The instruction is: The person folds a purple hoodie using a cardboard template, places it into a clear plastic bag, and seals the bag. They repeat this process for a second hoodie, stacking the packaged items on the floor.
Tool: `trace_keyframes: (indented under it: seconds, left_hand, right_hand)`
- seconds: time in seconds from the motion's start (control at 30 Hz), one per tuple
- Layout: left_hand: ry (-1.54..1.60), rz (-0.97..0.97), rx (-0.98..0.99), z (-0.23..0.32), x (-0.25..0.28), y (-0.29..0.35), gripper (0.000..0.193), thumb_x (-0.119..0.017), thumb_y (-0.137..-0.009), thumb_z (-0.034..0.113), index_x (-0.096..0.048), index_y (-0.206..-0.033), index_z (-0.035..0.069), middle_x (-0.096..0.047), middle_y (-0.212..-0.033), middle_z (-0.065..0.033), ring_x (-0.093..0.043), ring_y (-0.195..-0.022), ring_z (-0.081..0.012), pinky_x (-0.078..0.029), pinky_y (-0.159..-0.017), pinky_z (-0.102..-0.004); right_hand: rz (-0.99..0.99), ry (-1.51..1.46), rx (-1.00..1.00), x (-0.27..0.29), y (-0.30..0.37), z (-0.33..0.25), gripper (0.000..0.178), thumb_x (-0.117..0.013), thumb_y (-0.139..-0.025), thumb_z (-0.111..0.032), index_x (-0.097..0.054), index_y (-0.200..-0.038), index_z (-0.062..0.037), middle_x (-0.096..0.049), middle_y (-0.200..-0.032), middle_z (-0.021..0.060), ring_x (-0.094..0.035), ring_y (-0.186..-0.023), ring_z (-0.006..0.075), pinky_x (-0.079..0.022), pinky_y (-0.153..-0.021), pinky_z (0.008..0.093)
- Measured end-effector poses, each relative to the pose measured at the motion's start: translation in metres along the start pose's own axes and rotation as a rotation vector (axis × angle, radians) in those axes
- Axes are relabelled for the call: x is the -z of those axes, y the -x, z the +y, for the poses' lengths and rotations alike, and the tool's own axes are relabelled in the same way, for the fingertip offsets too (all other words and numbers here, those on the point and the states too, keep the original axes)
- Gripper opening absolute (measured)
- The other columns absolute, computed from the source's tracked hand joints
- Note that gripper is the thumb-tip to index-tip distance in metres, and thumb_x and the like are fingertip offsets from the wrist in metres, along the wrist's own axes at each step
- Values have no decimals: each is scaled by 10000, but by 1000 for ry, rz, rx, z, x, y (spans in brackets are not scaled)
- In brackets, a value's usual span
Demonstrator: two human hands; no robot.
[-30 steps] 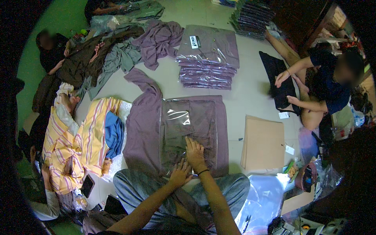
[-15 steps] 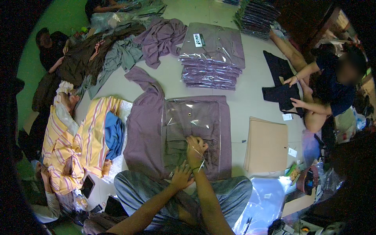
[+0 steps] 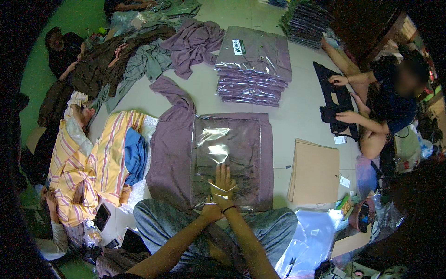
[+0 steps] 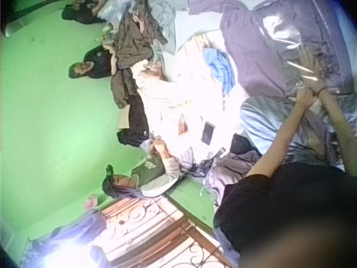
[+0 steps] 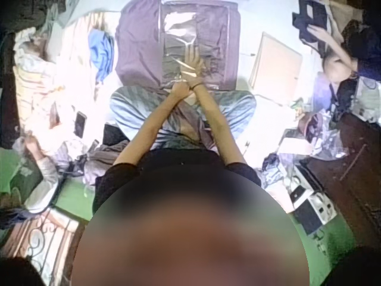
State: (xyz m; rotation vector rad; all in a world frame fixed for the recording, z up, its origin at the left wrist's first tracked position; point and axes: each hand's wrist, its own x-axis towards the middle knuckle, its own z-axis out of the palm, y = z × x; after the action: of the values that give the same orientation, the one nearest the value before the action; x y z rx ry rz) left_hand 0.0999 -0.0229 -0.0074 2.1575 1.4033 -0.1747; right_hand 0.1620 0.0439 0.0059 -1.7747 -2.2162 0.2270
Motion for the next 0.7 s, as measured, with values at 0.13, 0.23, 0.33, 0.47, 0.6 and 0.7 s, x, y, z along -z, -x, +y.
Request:
trace_keyframes:
  seconds: [0.13, 0.23, 0.33, 0.47, 0.6, 0.7]
  left_hand:
    - [116, 372, -89, 0, -7, 4, 618, -348, -793, 461, -271, -1282, 91, -259, -1330, -128, -201, -1240, -294, -122, -989, -491]
    - [134, 178, -67, 0, -2, 3, 620, -356, -789, 466, -298, -1267, 76, -298, -1303, -143, -222, -1227, -306, -126, -982, -501]
    - [152, -221, 30, 0, 8, -1, 602, -371, -782, 465, -358, -1227, 60, -375, -1245, -154, -283, -1192, -316, -148, -969, -507]
    - [196, -286, 67, -2, 3, -3, 530, -380, -780, 444, -463, -1126, 51, -476, -1128, -152, -362, -1123, -301, -195, -942, -498]
    - [-142, 165, -51, -4, -22, 0, 460, -395, -784, 400, -513, -1039, 35, -484, -1099, -155, -378, -1104, -284, -224, -935, -472]
    - [-256, 361, -70, 1, -32, 1, 457, -408, -788, 363, -487, -1074, 15, -447, -1157, -151, -359, -1124, -279, -220, -942, -466]
  right_hand:
    - [-46, -15, 121, -2, 9, -8, 575, -432, -827, -330, -226, -1304, -84, -222, -1350, 110, -240, -1216, 271, -252, -917, 438]
    - [-82, -79, 126, -6, 1, -2, 561, -426, -822, -317, -244, -1296, -78, -249, -1336, 118, -244, -1217, 265, -227, -949, 427]
    - [-103, -133, 192, -13, -4, 7, 556, -427, -823, -316, -262, -1282, -48, -278, -1311, 147, -242, -1218, 264, -180, -974, 423]
    - [-90, 38, 466, -13, 24, 24, 446, -425, -825, -310, -403, -1209, -83, -286, -1311, 143, -292, -1196, 283, -200, -985, 420]
    - [-352, -311, 217, 5, 68, 46, 397, -451, -820, -238, -429, -1163, -40, -339, -1257, 181, -313, -1173, 311, -269, -959, 414]
    - [-231, -373, 56, 18, 72, 50, 371, -444, -822, -230, -444, -1141, -41, -360, -1241, 179, -331, -1156, 315, -266, -965, 397]
